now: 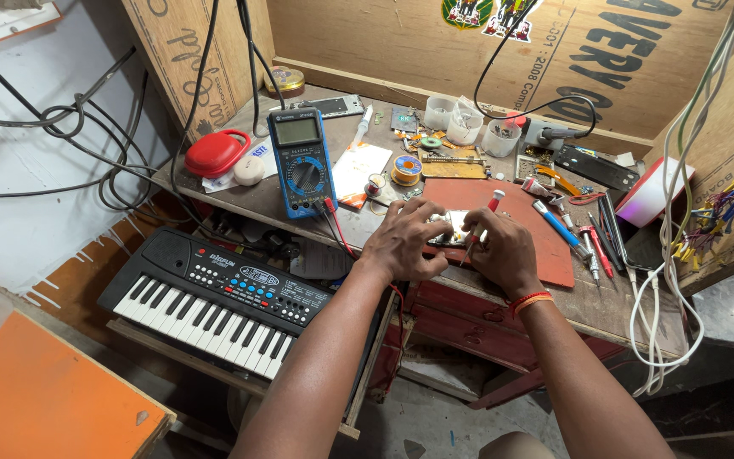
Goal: The person repairs a disassembled smartphone on a workbench, using a screwdriver to work on the phone's internal board and components while a multimeter sits connected nearby. They reposition the phone and handle small parts and tools throughout the clip.
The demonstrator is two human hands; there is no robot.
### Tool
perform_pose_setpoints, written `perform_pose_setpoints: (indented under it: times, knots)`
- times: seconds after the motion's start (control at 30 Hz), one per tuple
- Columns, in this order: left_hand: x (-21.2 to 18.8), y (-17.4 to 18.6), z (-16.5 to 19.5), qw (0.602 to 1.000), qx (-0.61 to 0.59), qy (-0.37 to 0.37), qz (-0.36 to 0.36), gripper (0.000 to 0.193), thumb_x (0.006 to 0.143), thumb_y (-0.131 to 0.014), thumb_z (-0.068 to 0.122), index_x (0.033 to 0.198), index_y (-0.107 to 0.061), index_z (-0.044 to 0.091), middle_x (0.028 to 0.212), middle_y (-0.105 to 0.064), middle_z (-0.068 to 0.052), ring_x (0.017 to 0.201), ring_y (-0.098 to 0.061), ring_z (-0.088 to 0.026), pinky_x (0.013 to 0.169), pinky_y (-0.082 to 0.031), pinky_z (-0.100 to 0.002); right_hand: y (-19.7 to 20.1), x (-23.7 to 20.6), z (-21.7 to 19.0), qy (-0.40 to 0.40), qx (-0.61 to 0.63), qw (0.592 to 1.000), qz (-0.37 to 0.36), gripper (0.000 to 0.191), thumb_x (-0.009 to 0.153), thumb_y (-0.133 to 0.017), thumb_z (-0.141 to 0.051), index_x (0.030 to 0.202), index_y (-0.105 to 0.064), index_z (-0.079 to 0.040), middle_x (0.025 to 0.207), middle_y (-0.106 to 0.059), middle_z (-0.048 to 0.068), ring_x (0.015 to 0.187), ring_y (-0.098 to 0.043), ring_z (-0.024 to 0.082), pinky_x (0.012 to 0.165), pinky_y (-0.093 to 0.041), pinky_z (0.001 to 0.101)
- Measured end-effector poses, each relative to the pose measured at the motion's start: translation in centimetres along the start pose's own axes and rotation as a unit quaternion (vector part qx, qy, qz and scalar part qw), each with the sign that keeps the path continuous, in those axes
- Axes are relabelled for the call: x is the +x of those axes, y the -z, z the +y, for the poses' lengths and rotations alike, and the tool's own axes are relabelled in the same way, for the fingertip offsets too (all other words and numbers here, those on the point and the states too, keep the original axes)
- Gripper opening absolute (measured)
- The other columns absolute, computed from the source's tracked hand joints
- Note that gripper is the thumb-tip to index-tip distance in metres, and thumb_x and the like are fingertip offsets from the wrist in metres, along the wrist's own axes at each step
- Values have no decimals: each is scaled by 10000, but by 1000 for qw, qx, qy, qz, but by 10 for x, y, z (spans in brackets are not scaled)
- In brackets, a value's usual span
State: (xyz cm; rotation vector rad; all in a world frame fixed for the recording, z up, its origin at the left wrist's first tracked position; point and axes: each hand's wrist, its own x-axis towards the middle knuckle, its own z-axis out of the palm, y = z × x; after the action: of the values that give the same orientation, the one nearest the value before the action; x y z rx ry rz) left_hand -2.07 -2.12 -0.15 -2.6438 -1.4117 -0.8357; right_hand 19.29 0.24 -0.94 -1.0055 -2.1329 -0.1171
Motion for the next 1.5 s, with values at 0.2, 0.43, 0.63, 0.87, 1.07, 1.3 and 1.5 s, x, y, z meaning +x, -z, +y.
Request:
perform_pose_setpoints:
  times: [0.2,0.43,0.63,0.87,1.07,1.3,1.5]
  knots:
    - [1,2,1,1000,-1,-6,-7,466,740,-699,400,1155,-735,193,1289,-652,-65,1313,-524,-245,1134,-360,-489,2,0,-3,4,4,1000,3,246,774,-720,-24,982,-626,-117,833,-725,23,722,-714,232,658,-562,387]
    - [-1,-3,-3,999,-28,-23,35,392,728,-721,346,1071,-770,164,1262,-672,-83,1297,-539,-272,1125,-369,-484,6,0,-3,-2,52,999,7,210,819,-687,-6,994,-629,-105,855,-714,38,686,-691,220,649,-556,373]
    - [-2,-12,-9,993,-55,-23,98,356,751,-699,249,1068,-738,92,1188,-676,-115,1242,-601,-265,1111,-409,-460,4,2,-3,0,75,997,25,189,847,-667,9,1000,-637,-98,839,-700,29,697,-685,197,647,-552,359]
    - [-1,-14,-8,995,-35,-12,98,334,739,-698,248,1030,-647,91,1079,-651,-98,1134,-617,-248,1040,-440,-440,12,5,-8,10,121,992,-14,239,802,-671,3,1012,-661,-111,825,-656,61,692,-679,206,630,-550,361]
    - [0,-10,-6,996,-29,-11,84,379,724,-704,257,1057,-627,92,1076,-644,-93,1127,-608,-248,1013,-443,-430,16,10,-16,55,79,994,-54,247,782,-796,-121,980,-649,-103,828,-663,76,771,-684,308,655,-535,426]
    - [-2,-7,-5,994,-28,-27,100,423,728,-714,270,1091,-632,70,1114,-643,-107,1168,-594,-269,1039,-415,-440,6,8,0,14,143,990,-17,182,883,-633,-24,1047,-666,-95,920,-719,91,858,-734,240,763,-584,367]
    - [-3,-4,-3,999,-9,-34,41,401,718,-740,293,1080,-686,130,1208,-620,-117,1256,-543,-275,1054,-373,-470,1,4,12,-91,230,967,66,151,1075,-511,-94,1153,-626,-36,846,-761,63,796,-721,123,732,-548,276]
